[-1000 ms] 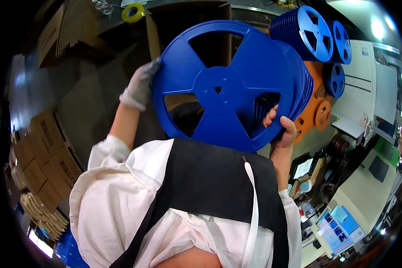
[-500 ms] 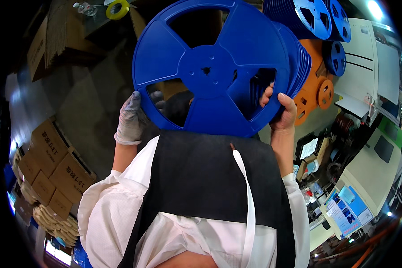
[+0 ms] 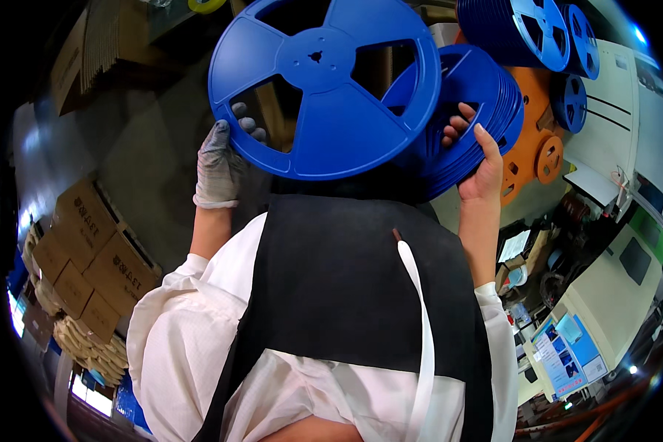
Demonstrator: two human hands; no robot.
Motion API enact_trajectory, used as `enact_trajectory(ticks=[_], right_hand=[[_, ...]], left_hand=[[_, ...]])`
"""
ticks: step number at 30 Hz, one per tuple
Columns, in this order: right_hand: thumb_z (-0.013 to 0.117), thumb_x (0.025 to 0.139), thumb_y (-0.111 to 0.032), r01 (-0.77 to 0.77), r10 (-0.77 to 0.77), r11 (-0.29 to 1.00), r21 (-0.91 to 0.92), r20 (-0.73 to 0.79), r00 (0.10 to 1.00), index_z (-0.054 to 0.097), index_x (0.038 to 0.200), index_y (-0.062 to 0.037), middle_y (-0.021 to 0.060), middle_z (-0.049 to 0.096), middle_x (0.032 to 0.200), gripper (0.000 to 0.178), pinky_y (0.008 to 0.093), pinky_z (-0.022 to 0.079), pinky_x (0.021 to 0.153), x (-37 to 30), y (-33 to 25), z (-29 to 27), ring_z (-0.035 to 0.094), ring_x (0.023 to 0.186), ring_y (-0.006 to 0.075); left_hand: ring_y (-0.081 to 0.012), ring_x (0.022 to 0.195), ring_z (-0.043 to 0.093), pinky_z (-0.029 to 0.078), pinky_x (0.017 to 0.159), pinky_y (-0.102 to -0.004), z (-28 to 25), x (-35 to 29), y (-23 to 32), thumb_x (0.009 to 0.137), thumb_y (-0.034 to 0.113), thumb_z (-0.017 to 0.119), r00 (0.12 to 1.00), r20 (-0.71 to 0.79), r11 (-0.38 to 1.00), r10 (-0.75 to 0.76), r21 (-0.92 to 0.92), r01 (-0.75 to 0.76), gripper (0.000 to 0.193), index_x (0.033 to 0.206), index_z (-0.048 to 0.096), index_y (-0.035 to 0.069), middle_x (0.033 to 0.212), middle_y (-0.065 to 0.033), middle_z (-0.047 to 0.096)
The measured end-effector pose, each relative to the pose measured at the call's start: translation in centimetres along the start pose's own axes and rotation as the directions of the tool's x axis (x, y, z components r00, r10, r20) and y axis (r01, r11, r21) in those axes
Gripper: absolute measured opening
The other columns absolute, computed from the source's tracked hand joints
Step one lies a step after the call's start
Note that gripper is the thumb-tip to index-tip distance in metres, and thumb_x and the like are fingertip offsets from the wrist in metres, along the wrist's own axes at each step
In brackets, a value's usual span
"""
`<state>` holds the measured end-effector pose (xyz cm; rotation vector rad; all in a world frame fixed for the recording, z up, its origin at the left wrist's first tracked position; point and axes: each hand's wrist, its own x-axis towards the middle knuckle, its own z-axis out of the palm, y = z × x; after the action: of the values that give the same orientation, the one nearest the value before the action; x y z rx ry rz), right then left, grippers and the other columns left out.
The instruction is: The person picks up blue plastic spools from a stack and places them into a cardboard box. The person handles the spools one by one, transferring them from a pile on a table into the box until the box is filled.
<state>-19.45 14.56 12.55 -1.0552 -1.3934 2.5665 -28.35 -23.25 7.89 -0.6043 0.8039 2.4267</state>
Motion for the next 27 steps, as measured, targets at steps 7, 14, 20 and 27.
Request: enact_trajectory(ticks=[7, 14, 20, 27], right_hand=[[0.057, 0.089, -0.023, 0.021, -0.021, 1.0, 0.002, 0.004, 1.0, 0.054, 0.124, 0.0029, 0.0064, 0.063, 0.082, 0.043, 0.0321, 0.052, 0.075, -0.7, 0.2, -0.1, 0.063, 0.079, 0.0185], [0.054, 0.09, -0.022, 0.016, -0.017, 0.999, 0.034, 0.037, 0.999, 0.054, 0.123, 0.0036, 0.0045, 0.058, 0.076, 0.042, 0.0309, 0.049, 0.072, -0.8, 0.2, 0.0, 0.056, 0.074, 0.0158], [0.053, 0.09, -0.02, 0.022, -0.024, 0.998, 0.055, 0.048, 0.999, 0.054, 0.121, 0.004, 0.0039, 0.055, 0.074, 0.04, 0.0312, 0.048, 0.071, -0.8, 0.3, -0.1, 0.054, 0.072, 0.0157], [0.053, 0.09, -0.02, 0.019, -0.024, 0.997, 0.071, 0.07, 0.997, 0.054, 0.121, 0.003, 0.0025, 0.05, 0.072, 0.038, 0.0302, 0.045, 0.067, -1.0, 0.2, 0.2, 0.049, 0.068, 0.0143]], left_hand=[[-0.0313, 0.089, 0.066, 0.057, 0.083, -0.0416, -3.0, 0.7, 0.8, 0.093, 0.023, 0.062, 0.997, -0.01, 0.992, 0.079, 0.1, -0.077, 0.04, 0.122, 0.055, -0.003, 0.096, -0.016, 0.066], [-0.0295, 0.088, 0.068, 0.058, 0.081, -0.0393, -1.6, 1.0, 1.6, 0.096, 0.019, 0.057, 0.989, -0.051, 0.959, 0.141, 0.253, -0.124, 0.033, 0.121, 0.056, -0.003, 0.095, -0.017, 0.068], [-0.0219, 0.083, 0.068, 0.055, 0.073, -0.0292, -3.5, 3.4, 0.4, 0.099, 0.017, 0.053, 0.949, -0.162, 0.801, 0.269, 0.584, -0.127, 0.026, 0.117, 0.059, -0.001, 0.095, -0.0135, 0.069], [-0.0403, 0.076, 0.062, 0.048, 0.069, -0.0466, -4.4, 10.3, -3.8, 0.094, 0.018, 0.051, 0.826, 0.021, -0.262, 0.563, 0.953, 0.154, 0.028, 0.119, 0.057, 0.006, 0.081, -0.0205, 0.066]])
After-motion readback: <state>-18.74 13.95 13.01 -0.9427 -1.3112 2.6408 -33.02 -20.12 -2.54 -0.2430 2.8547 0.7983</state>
